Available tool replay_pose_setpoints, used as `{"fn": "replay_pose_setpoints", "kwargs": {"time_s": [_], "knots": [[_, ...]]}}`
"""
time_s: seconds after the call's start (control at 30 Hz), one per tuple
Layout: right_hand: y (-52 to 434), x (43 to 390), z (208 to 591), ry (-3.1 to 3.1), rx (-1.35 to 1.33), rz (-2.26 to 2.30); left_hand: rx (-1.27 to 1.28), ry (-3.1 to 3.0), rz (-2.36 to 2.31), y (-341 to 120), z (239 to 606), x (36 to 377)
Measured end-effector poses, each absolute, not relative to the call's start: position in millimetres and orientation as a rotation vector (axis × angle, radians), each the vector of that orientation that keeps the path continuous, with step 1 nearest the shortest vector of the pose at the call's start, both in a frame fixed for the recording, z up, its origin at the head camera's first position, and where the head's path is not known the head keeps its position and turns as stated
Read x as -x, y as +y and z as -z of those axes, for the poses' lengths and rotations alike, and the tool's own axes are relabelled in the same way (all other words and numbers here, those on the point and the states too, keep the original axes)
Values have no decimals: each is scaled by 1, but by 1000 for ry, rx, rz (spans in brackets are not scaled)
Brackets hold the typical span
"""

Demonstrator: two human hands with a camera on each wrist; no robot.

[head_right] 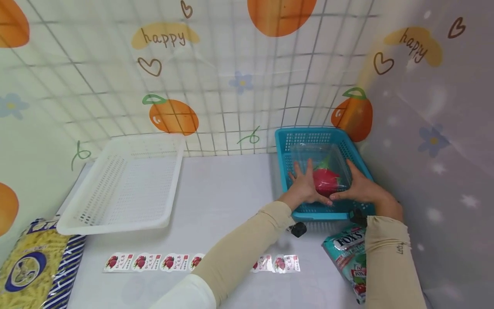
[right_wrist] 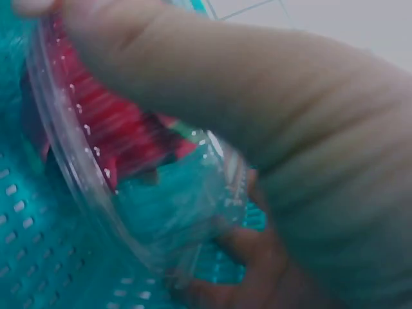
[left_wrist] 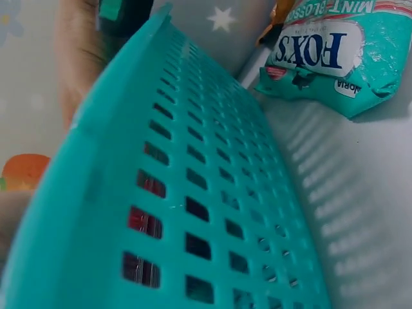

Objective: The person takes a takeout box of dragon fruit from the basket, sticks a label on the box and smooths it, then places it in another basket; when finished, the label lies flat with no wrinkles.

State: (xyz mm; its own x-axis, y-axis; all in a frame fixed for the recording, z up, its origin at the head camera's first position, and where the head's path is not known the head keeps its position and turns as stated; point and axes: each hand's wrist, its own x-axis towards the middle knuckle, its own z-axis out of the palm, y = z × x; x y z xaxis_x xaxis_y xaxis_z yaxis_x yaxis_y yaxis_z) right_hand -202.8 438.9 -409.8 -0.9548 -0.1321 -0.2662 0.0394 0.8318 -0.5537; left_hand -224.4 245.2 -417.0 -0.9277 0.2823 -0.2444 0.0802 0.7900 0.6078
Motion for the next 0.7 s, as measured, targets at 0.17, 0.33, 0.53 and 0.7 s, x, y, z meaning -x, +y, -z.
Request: {"fn": "replay_pose_setpoints", "kwargs": {"time_s": [0.17,0.33,0.53,0.7], "knots": [[442,208,419,2700,58,857,-193,2634,-983,248,420,226],[443,210,426,2730,53,838,-175,2630,-1003,251,422,225],[444,211,432,2721,109,921,-168,2644,-981,251,422,224],[445,210,437,2698,141,1000,-167,2665,-954,250,422,224]]}}
